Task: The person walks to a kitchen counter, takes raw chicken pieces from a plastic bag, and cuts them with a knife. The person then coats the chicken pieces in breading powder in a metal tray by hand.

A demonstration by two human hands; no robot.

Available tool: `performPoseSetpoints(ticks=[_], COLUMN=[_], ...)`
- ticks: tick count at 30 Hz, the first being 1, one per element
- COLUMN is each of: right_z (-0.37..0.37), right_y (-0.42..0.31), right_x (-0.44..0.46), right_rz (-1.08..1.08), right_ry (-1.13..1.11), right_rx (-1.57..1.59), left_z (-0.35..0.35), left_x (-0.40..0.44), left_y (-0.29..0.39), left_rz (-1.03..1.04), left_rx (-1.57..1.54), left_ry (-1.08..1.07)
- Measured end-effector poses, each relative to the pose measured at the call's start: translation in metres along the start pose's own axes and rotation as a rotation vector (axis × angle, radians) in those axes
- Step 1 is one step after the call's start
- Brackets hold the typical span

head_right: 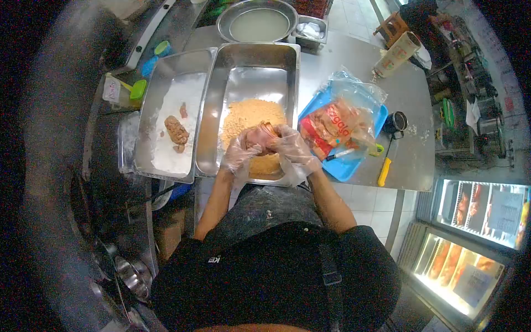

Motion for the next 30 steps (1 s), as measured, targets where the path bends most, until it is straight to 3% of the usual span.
performPoseSetpoints(ticks=[2,7,8,9,11,12,14,15,17,19,21,24,28,30], right_z=[0.001,0.018,0.004,0.000,0.007,0.007,0.008,0.007,0.009,0.009,0.005,0.001,-0.002,-0.005], right_y=[-0.003,-0.048,-0.002,-0.001,-0.014,-0.016,-0.002,0.003,-0.006,0.007,0.010,0.021,0.037,0.042], right_x=[0.002,-0.001,0.018,0.018,0.016,0.014,0.018,0.018,0.016,0.020,0.014,0.019,0.026,0.031], right_rz=[-0.026,-0.152,-0.152,-0.146,-0.214,-0.205,0.008,0.009,-0.307,-0.268,-0.095,-0.165,-0.131,-0.155], right_ry=[-0.032,-0.098,-0.152,-0.115,-0.061,-0.038,-0.040,-0.049,-0.124,-0.170,-0.112,-0.126,-0.097,-0.078], right_rx=[0.054,-0.455,-0.156,-0.148,-0.550,-0.544,-0.425,-0.421,-0.192,-0.177,-0.189,-0.291,-0.264,-0.356], left_z=[0.004,0.008,0.006,0.003,0.001,0.003,-0.003,-0.007,-0.020,-0.019,-0.014,0.001,-0.002,-0.003], left_x=[0.000,0.004,0.003,0.004,0.006,0.006,0.007,0.007,0.008,0.005,0.003,-0.001,-0.002,-0.003], left_y=[0.004,0.012,0.017,0.019,0.015,0.016,0.011,0.004,-0.007,-0.009,-0.011,-0.015,-0.014,-0.004], left_rz=[-0.067,-0.125,-0.143,-0.158,-0.110,-0.149,-0.134,-0.137,-0.196,-0.206,-0.220,-0.263,-0.259,-0.249], left_rx=[0.065,0.275,0.359,0.445,0.442,0.413,0.399,0.401,0.324,0.350,0.370,0.286,0.274,0.426], left_ry=[-0.027,-0.117,-0.057,-0.003,-0.006,-0.033,-0.026,-0.018,0.076,0.094,0.103,-0.020,0.041,0.124])
Point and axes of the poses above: each hand's wrist, its own x-axis towards the middle knuckle, its own z-axis out of the palm, y = z × x, the point moved 9 cm from there along x, towards the middle knuckle, and after that the axes turned 5 degrees about x, right-handed, at the moved point
